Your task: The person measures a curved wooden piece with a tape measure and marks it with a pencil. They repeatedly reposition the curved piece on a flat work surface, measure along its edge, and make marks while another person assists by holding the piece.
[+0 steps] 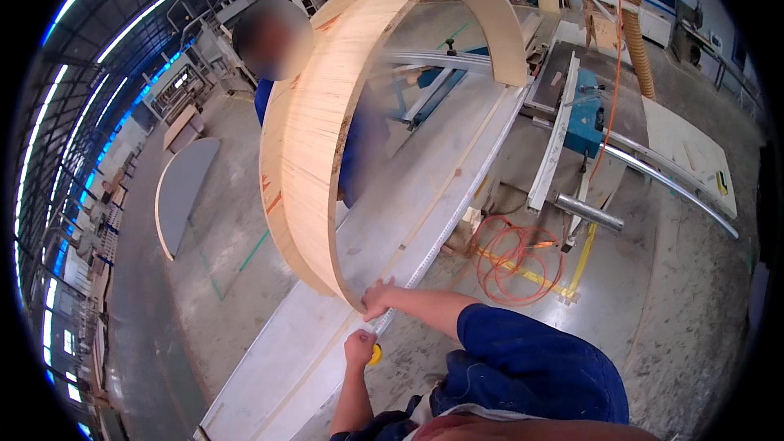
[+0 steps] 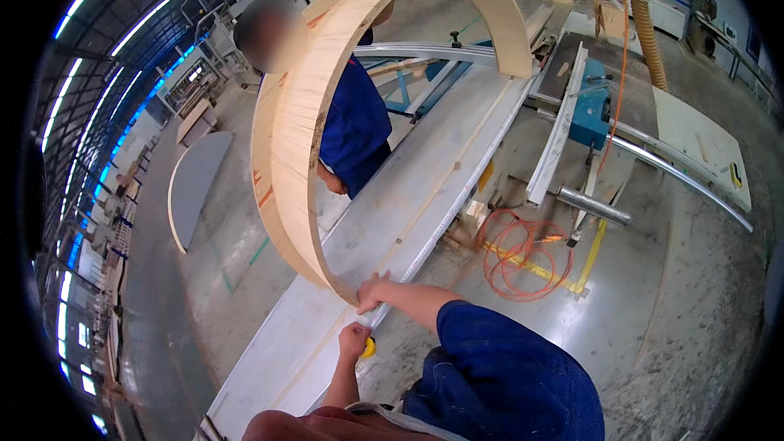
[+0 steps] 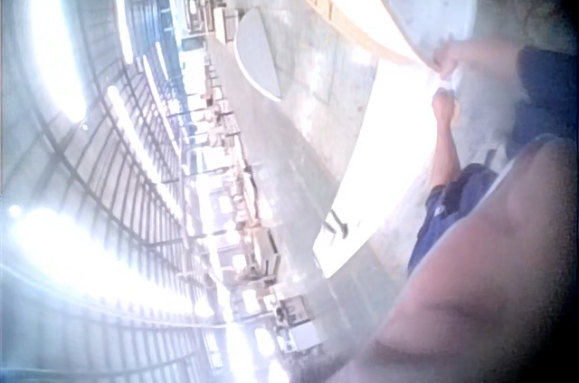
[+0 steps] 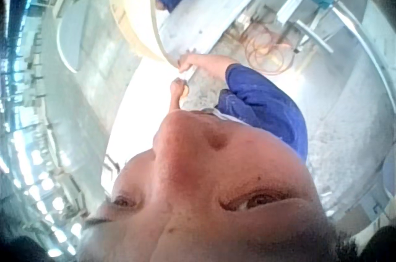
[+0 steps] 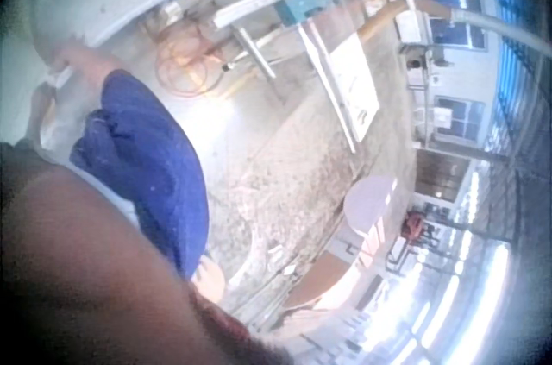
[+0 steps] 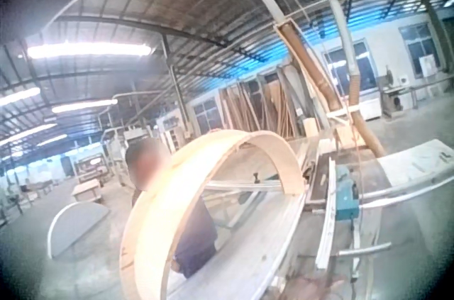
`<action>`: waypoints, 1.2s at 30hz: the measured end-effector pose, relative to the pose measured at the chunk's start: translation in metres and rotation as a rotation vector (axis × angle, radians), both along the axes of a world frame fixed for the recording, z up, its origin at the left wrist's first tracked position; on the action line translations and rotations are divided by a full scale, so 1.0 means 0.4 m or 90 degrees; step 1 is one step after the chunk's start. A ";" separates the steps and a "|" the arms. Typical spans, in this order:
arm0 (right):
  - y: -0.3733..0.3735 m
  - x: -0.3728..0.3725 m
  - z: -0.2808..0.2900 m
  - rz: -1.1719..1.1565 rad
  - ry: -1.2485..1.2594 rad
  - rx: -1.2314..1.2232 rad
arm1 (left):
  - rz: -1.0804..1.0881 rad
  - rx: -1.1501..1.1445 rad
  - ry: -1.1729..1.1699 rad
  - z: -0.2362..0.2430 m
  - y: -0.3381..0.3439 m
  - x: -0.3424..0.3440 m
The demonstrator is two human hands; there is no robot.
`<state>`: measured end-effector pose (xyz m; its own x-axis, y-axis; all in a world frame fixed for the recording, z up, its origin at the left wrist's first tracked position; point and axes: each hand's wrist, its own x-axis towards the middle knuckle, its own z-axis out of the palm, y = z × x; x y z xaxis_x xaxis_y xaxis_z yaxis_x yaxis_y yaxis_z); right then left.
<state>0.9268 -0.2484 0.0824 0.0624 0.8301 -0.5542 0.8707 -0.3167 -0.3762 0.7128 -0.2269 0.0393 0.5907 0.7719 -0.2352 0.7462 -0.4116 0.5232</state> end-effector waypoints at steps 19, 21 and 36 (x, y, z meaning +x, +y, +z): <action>0.001 -0.002 -0.012 -0.007 0.001 0.024 | -0.051 -0.063 -0.135 0.000 0.008 -0.022; 0.005 -0.020 -0.006 -0.008 0.008 0.028 | -0.068 -0.140 -0.193 -0.009 0.017 -0.051; -0.062 0.561 0.522 -0.521 0.668 0.739 | -0.251 -0.604 -0.161 -0.025 -0.032 -0.134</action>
<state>1.1513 -0.2733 0.2910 0.6630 0.7294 0.1684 -0.0939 0.3042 -0.9480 0.6592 -0.2399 0.0291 0.8756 0.0794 -0.4764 0.4730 0.0582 0.8791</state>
